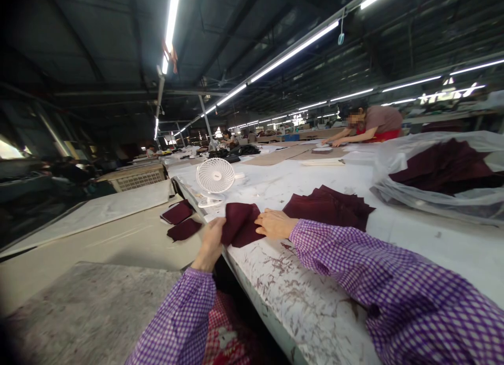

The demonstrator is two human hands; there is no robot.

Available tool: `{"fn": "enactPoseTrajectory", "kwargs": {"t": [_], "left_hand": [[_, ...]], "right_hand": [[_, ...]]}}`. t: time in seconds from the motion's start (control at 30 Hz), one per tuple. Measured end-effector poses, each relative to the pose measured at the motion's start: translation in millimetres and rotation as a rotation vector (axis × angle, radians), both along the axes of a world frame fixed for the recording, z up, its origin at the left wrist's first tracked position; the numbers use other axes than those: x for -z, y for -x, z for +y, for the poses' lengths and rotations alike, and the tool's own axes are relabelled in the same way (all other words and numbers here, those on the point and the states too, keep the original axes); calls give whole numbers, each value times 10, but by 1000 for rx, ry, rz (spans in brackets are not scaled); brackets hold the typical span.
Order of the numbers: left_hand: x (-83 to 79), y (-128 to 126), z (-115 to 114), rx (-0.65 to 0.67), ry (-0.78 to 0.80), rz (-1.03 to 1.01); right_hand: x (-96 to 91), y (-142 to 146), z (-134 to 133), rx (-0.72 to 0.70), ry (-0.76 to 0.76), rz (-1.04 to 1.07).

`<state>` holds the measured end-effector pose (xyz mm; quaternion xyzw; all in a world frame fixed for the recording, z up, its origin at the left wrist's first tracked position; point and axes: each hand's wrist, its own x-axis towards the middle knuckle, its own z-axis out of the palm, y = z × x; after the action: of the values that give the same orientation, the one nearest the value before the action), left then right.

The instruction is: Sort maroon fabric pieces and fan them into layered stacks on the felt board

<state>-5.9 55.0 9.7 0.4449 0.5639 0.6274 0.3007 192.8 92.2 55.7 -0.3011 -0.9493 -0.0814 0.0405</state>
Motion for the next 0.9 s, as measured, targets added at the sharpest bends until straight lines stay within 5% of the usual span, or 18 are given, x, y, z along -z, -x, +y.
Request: {"fn": "enactPoseTrajectory", "kwargs": {"t": [0.2,0.3,0.43,0.53,0.6,0.73,0.9], "left_hand": [[-187,966,-161,-241,-30,-399],[-260,1134,-333,-322,-90,-451],[-252,740,-531,-283,-140,-392],[-185,236,-690,-71,-98,-259],[-139,-68,-824,189,-61,74],[-126,-462,-1124,392,-89,485],[-263,-572,-1361,554,-108,611]], "right_hand": [[70,39,33,16,47,22],[47,53,54,23,89,32],[-35,36,68,23,183,57],[-122,-27,-2,13,239,110],[-170,-101,-107,67,455,217],[-225,-301,-378,292,1110,507],[-160,-477,-515,189,1004,501]]}}
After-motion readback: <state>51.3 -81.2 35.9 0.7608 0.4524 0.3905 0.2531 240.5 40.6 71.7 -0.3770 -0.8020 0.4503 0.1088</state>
